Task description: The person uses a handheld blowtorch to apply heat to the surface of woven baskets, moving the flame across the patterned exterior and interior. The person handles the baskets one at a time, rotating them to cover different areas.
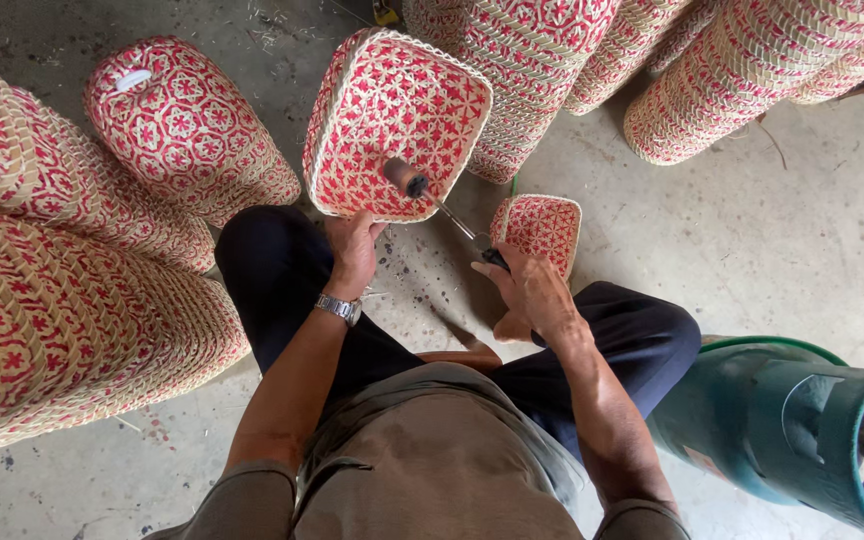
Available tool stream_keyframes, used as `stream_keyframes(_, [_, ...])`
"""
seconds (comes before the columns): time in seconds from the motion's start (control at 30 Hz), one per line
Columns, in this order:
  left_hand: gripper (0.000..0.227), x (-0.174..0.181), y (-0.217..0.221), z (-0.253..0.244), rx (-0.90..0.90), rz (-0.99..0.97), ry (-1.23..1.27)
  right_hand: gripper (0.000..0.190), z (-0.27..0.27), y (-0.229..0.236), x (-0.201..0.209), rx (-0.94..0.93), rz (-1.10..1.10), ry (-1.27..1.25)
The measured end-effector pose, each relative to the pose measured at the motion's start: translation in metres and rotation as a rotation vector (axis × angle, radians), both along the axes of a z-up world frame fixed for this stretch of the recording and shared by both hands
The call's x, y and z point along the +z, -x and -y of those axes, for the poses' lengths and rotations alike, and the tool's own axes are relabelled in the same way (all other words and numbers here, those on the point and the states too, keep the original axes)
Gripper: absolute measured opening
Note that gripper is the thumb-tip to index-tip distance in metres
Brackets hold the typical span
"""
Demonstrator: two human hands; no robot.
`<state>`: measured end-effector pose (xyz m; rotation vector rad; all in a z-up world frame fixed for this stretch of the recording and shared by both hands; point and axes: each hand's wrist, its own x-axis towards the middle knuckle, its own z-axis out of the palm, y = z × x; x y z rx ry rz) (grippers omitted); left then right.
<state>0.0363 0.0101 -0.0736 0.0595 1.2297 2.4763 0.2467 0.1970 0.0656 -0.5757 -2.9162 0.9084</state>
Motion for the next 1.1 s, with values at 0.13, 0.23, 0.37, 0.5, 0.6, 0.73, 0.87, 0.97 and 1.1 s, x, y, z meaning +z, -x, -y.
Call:
stream_keyframes(0.13, [0.046,-0.009,0.001,-0.007,0.068,0.001,-0.04,0.035,0.006,0.003,-0.001,-0.194,0.068,0.101])
stream_keyframes(0.23, [0.045,-0.024,0.006,-0.01,0.116,0.034,-0.037,0.087,-0.006,-0.008,0.006,0.421,-0.184,-0.306])
stream_keyframes(0.37, [0.043,-0.039,0.013,-0.012,0.173,0.032,-0.01,0.064,0.009,-0.013,0.019,-0.1,0.056,-0.034])
stream_keyframes(0.5, [0.052,-0.028,0.006,-0.014,0.185,0.019,-0.049,0.035,0.01,-0.009,0.032,-0.144,-0.091,-0.046])
stream_keyframes(0.6, [0.053,-0.013,0.0,-0.017,0.188,0.014,-0.08,0.037,0.009,-0.006,0.031,-0.118,-0.109,-0.068])
stream_keyframes(0.73, [0.054,-0.009,-0.011,-0.018,0.169,0.024,-0.097,0.034,0.009,0.011,0.022,-0.179,-0.14,-0.065])
stream_keyframes(0.87, [0.043,-0.017,-0.015,-0.022,0.147,0.021,-0.147,0.038,0.011,0.018,0.021,-0.111,-0.058,-0.017])
stream_keyframes(0.97, [0.044,-0.013,-0.014,-0.021,0.139,0.067,-0.117,0.04,0.014,0.016,0.023,-0.077,-0.082,-0.034])
stream_keyframes(1.1, [0.043,-0.01,-0.004,-0.022,0.164,0.056,-0.151,0.036,0.012,-0.006,0.034,-0.062,-0.266,-0.044])
